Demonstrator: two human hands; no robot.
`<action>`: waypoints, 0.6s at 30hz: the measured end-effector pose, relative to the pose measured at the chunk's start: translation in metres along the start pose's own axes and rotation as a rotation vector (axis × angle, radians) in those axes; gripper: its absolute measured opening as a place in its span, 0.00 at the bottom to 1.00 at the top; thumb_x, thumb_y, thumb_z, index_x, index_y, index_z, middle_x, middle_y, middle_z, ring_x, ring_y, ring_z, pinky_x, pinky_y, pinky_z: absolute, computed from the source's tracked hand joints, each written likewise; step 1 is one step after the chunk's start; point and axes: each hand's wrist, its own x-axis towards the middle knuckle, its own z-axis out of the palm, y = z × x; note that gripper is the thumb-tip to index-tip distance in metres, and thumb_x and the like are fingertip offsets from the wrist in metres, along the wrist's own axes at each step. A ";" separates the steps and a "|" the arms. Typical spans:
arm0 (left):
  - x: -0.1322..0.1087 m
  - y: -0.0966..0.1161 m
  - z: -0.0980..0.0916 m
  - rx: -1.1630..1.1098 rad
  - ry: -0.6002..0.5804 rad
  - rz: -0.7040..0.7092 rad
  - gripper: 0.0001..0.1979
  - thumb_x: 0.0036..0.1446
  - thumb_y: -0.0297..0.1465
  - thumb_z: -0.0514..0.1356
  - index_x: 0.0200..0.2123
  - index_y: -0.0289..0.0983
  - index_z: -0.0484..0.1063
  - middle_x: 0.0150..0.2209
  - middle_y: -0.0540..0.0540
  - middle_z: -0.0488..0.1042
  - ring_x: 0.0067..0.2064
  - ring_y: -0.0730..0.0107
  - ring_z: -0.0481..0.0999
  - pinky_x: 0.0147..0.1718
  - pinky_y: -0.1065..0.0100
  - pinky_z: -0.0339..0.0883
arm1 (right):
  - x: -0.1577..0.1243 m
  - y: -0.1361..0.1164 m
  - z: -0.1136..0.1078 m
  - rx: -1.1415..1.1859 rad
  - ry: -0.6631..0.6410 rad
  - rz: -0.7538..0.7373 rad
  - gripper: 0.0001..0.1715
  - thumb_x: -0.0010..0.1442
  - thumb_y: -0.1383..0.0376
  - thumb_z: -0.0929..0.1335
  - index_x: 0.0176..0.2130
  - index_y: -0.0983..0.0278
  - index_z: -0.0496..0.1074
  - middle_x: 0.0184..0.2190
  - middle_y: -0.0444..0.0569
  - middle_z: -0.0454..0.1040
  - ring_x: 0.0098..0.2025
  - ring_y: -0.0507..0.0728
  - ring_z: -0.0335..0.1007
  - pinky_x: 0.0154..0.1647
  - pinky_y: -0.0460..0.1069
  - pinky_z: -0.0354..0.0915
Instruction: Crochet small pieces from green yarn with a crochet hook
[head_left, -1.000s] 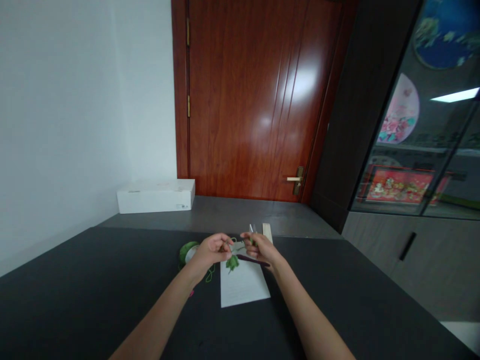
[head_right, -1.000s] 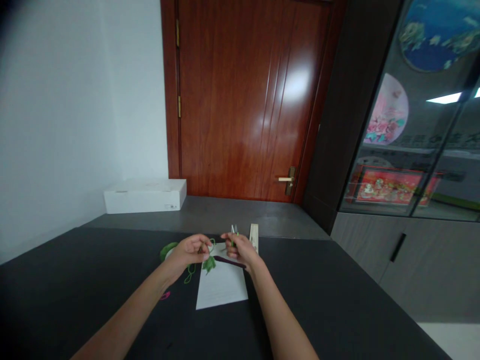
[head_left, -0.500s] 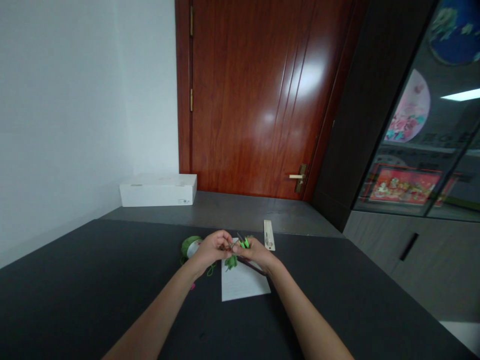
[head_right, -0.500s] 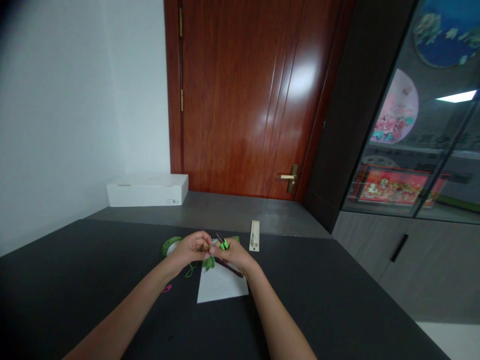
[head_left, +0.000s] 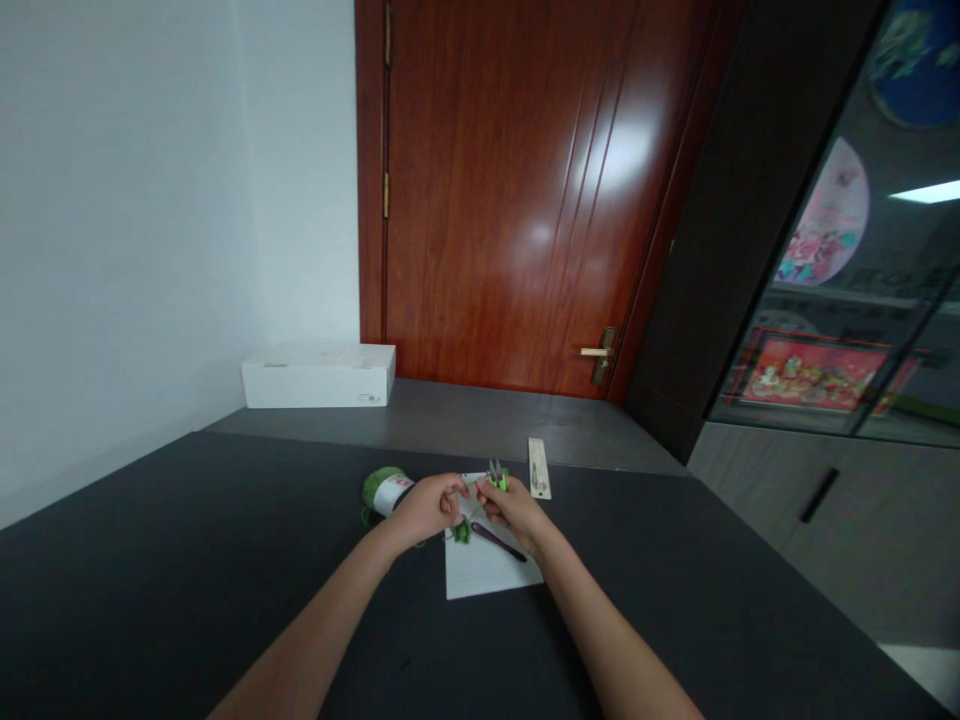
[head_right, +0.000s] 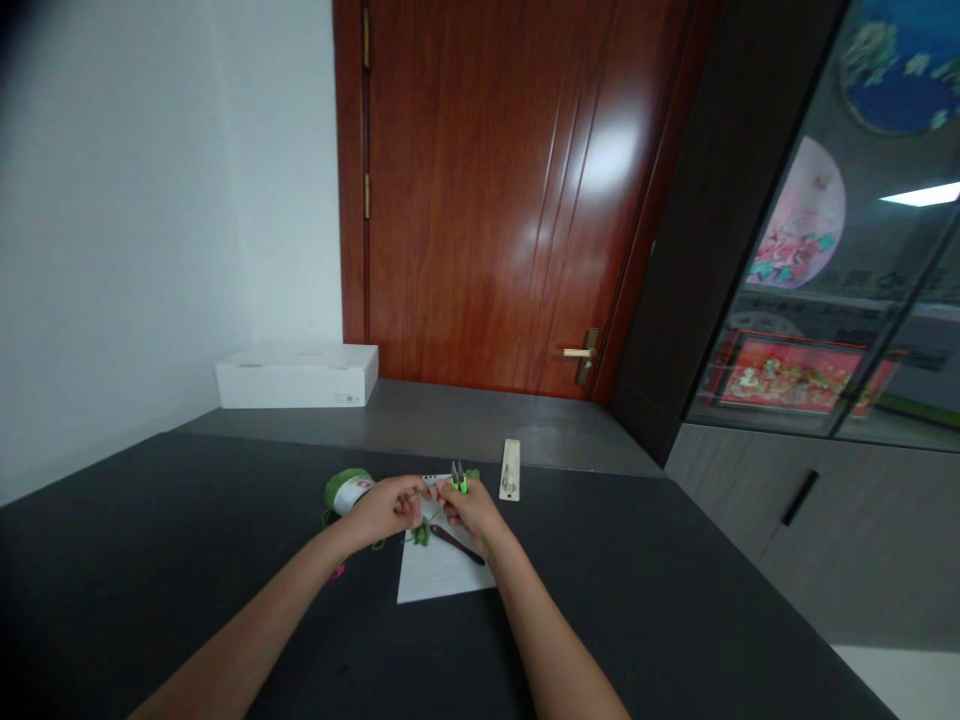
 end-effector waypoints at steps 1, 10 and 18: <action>0.000 -0.001 -0.003 0.029 0.019 0.008 0.19 0.65 0.36 0.62 0.56 0.36 0.70 0.55 0.39 0.73 0.50 0.57 0.77 0.47 0.51 0.75 | 0.000 0.001 0.000 0.005 0.001 0.008 0.32 0.41 0.43 0.79 0.23 0.65 0.68 0.16 0.36 0.60 0.18 0.44 0.46 0.19 0.44 0.42; -0.005 0.005 -0.035 0.258 0.323 0.176 0.02 0.59 0.27 0.64 0.35 0.36 0.78 0.39 0.42 0.78 0.45 0.58 0.75 0.49 0.52 0.69 | 0.008 0.016 -0.008 -0.022 0.059 0.080 0.27 0.52 0.49 0.77 0.26 0.67 0.68 0.17 0.35 0.59 0.17 0.44 0.50 0.17 0.42 0.48; -0.013 0.015 -0.057 0.261 0.638 0.196 0.09 0.50 0.23 0.62 0.22 0.41 0.76 0.29 0.42 0.77 0.42 0.52 0.69 0.49 0.53 0.61 | 0.019 0.031 -0.019 -0.160 0.160 0.230 0.21 0.67 0.58 0.69 0.56 0.65 0.70 0.54 0.54 0.73 0.50 0.60 0.75 0.50 0.59 0.74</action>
